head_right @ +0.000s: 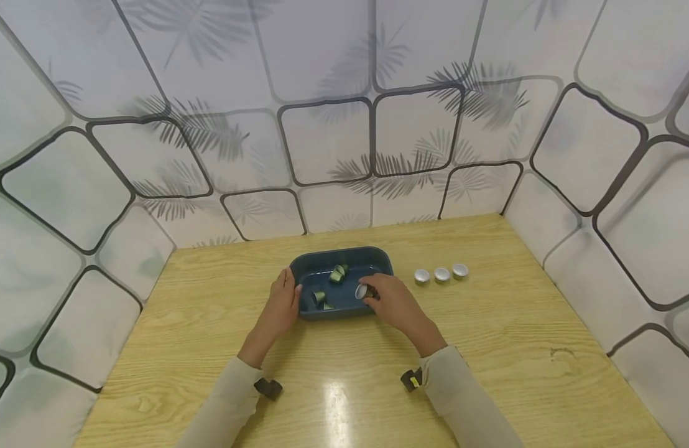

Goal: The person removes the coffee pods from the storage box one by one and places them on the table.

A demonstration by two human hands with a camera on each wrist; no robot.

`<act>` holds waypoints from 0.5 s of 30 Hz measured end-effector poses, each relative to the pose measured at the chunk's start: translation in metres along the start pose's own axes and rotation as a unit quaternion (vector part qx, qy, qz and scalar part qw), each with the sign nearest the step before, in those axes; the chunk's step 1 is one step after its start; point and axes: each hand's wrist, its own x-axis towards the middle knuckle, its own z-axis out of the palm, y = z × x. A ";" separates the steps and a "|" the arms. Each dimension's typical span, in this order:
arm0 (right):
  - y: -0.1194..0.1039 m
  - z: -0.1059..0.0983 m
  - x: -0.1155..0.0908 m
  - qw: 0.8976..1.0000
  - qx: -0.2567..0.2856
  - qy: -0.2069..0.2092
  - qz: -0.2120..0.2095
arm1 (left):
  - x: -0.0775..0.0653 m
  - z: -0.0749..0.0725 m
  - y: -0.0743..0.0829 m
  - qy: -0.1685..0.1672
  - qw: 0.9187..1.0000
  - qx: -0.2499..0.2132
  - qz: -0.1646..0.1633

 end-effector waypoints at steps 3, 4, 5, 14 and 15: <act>0.001 -0.001 -0.001 1.000 0.005 0.004 0.000 | 0.000 0.000 0.000 -0.007 1.000 -0.007 -0.001; 0.001 -0.001 -0.002 1.000 0.006 0.006 0.000 | -0.001 0.000 0.000 -0.009 1.000 -0.010 -0.001; 0.002 -0.001 -0.003 1.000 0.010 0.009 0.002 | 0.000 0.000 -0.001 -0.011 1.000 -0.013 -0.002; 0.008 -0.005 -0.009 0.999 0.033 0.018 0.013 | 0.001 0.000 -0.002 -0.027 0.999 -0.029 -0.013; 0.009 -0.006 -0.010 0.999 0.033 0.021 0.014 | 0.001 0.000 -0.002 -0.028 0.999 -0.030 -0.014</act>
